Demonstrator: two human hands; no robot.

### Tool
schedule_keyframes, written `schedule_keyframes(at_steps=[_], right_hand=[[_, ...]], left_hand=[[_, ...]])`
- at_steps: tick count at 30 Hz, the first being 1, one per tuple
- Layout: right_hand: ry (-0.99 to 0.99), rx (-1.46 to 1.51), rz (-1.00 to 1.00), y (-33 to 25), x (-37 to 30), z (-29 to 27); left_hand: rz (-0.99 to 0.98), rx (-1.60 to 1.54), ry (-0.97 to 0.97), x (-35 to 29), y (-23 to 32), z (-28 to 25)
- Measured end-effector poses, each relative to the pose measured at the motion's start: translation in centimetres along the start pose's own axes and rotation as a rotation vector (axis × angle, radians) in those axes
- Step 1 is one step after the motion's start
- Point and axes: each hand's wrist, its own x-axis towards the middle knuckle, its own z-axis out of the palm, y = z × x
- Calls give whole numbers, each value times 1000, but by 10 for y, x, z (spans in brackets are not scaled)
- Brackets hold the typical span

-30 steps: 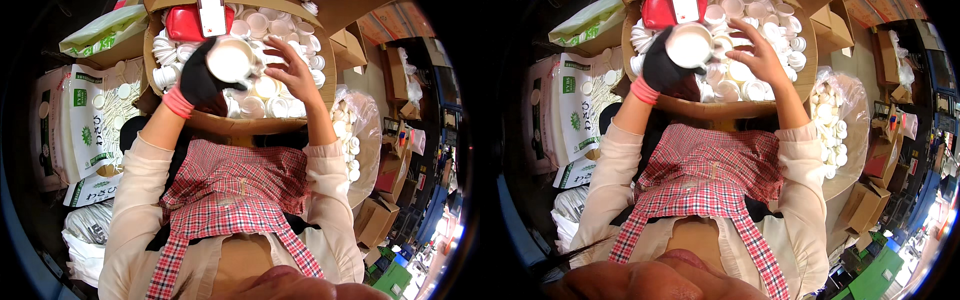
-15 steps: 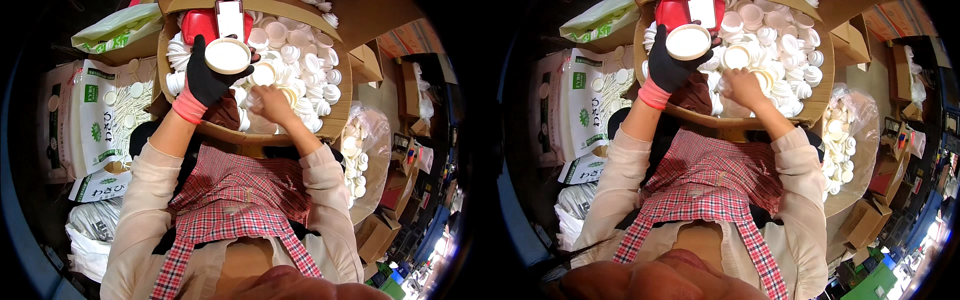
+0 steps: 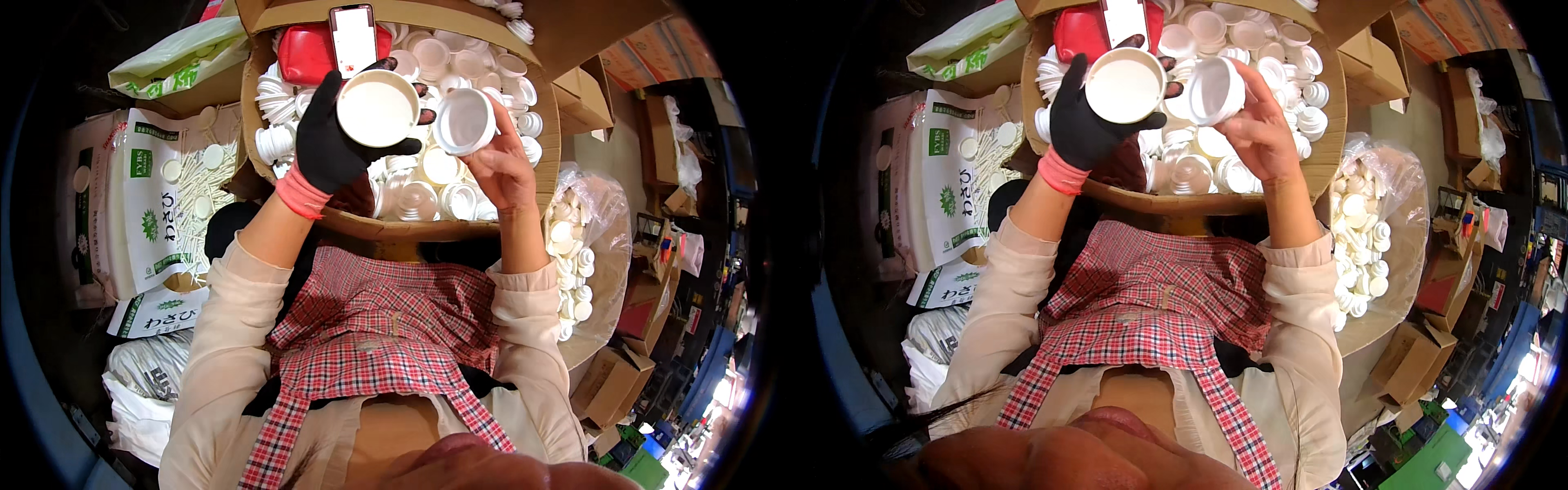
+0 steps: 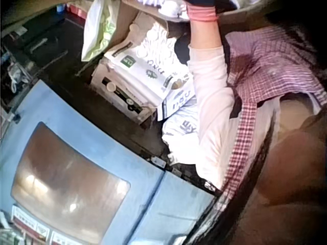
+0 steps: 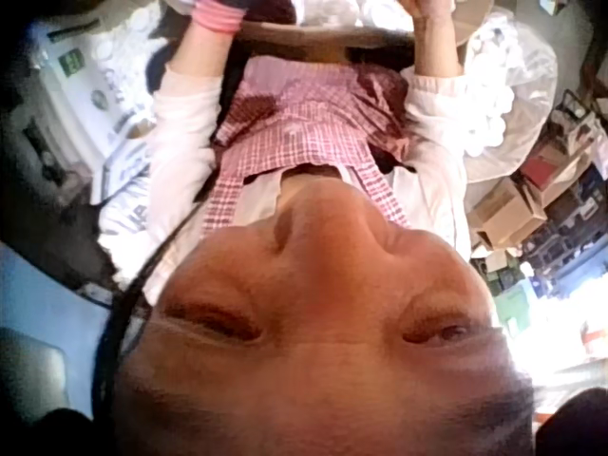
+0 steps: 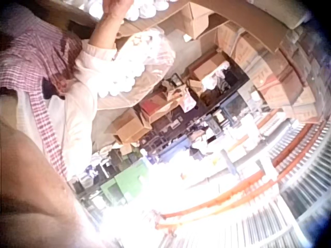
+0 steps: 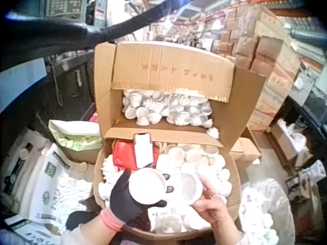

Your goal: The person sits on the floor and repeatedly picks up white plastic cup halves from a large box. They wipe the rim of one half with a brown cloth, then fit the two halves together to form a complete cup. The assembled cups are placed back into the box.

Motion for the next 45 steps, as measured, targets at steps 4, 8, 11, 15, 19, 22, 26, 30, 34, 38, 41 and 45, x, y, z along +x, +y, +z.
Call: schedule_keyframes(at_steps=[4,8,11,15,19,22,26,30,34,38,41,45], right_hand=[[107,-148,230,-2,-1,12],[16,-288,108,13,-1,17],[46,-647,-163,18,-3,31],[203,-934,-363,12,-4,32],[121,-1365,-584,1,-7,67],[150,-1405,-582,14,-7,74],[162,-1476,-573,17,-5,77],[165,-1489,-535,18,-5,78],[164,-1481,-539,19,-5,77],[161,-1487,-552,18,-4,77],[198,-1451,-389,17,-7,82],[91,-1267,-422,9,1,69]], left_hand=[[-42,85,-56,1,-8,5],[4,-94,77,3,-20,-1],[151,387,93,1,-20,-3],[64,-161,-26,-4,-16,13],[351,1447,3,-13,-25,1],[299,1193,74,-12,-29,8],[348,1203,5,-13,-27,12],[222,476,26,-9,-36,0],[175,309,-26,-9,-35,-2],[273,793,66,-11,-34,-2],[150,525,77,-19,-31,19],[218,725,108,-13,-28,24]])
